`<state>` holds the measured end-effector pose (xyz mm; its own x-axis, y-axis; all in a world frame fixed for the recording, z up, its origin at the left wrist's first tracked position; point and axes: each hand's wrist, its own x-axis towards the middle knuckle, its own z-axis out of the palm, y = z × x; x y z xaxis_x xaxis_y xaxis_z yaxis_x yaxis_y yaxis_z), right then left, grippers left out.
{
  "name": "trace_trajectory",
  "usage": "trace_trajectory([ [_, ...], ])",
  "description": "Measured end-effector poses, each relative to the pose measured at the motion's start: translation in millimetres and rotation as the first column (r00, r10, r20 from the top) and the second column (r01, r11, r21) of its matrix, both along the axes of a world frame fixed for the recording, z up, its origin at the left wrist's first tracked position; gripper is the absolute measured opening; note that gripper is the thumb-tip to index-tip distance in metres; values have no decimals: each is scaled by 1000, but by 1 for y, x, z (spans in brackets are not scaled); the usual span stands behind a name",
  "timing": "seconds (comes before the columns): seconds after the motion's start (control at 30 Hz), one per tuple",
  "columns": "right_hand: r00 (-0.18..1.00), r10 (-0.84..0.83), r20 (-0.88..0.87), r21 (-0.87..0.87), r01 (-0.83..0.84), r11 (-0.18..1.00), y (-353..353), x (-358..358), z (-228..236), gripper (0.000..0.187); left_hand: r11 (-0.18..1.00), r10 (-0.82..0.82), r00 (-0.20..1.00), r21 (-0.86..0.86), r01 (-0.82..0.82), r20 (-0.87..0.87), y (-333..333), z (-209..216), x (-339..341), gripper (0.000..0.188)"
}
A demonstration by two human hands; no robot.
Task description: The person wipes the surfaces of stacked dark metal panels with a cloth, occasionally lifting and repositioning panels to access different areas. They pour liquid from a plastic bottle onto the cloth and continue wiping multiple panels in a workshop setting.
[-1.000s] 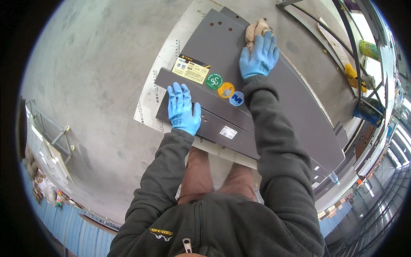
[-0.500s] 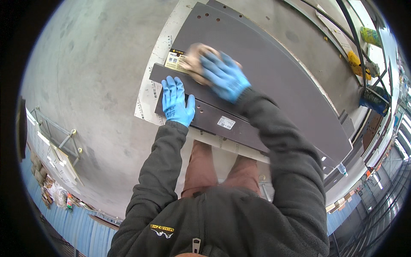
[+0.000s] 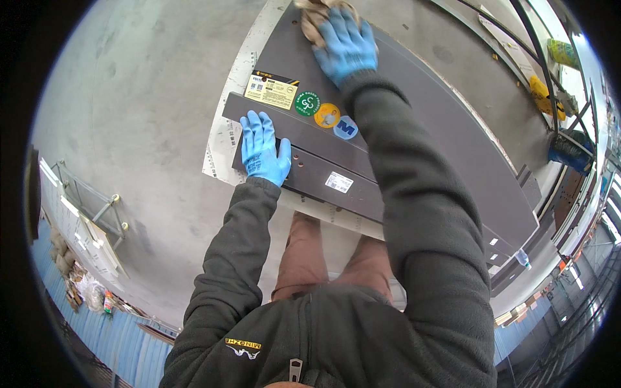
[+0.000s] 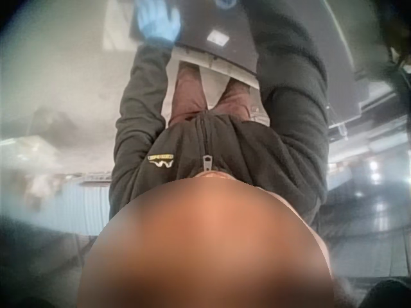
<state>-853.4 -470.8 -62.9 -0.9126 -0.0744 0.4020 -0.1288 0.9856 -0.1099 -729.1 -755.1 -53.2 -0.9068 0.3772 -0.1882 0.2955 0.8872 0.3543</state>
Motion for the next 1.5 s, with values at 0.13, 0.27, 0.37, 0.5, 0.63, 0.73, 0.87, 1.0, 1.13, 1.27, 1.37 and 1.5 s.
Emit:
trace_trajectory([
  [0.13,999,-39,32,52,38,998,-4,-16,-2,53,1000,-3,1000,2,3,4,0,0,0,88],
  [0.27,996,15,87,-49,-10,999,35,106,16,48,1000,3,1000,4,-3,14,2,1,-2,89],
  [0.37,975,-59,215,-33,67,997,54,173,20,52,999,11,1000,41,-11,0,2,2,-3,88],
  [0.5,978,-181,105,12,180,984,31,114,3,57,999,8,1000,45,-7,-6,1,1,-2,88],
  [0.63,936,-306,172,127,287,949,-31,-6,1,43,999,-6,998,46,9,-59,0,-1,-2,87],
  [0.73,933,-79,351,-216,162,963,-89,-19,10,40,999,-35,997,29,37,-64,0,-5,-3,85],
  [0.87,960,172,223,-205,-126,971,-109,59,17,51,997,-66,997,-47,64,-37,-5,-9,-3,86],
  [1.0,937,43,346,-88,-13,996,-35,166,19,54,992,-99,993,-85,94,-57,-8,-15,-4,90],
  [1.13,834,-346,431,-2,384,923,84,331,25,35,991,-54,998,-123,55,15,-8,-16,-5,90],
  [1.27,786,-604,128,19,607,794,188,494,10,61,976,-75,997,-201,79,29,-7,-12,-7,88],
  [1.37,462,-834,304,253,804,538,204,524,-11,62,972,-87,996,-214,92,37,-6,-12,-8,88],
  [1.5,496,-650,576,133,727,673,148,432,10,51,960,-82,996,-266,91,46,-6,-13,-11,89],
])
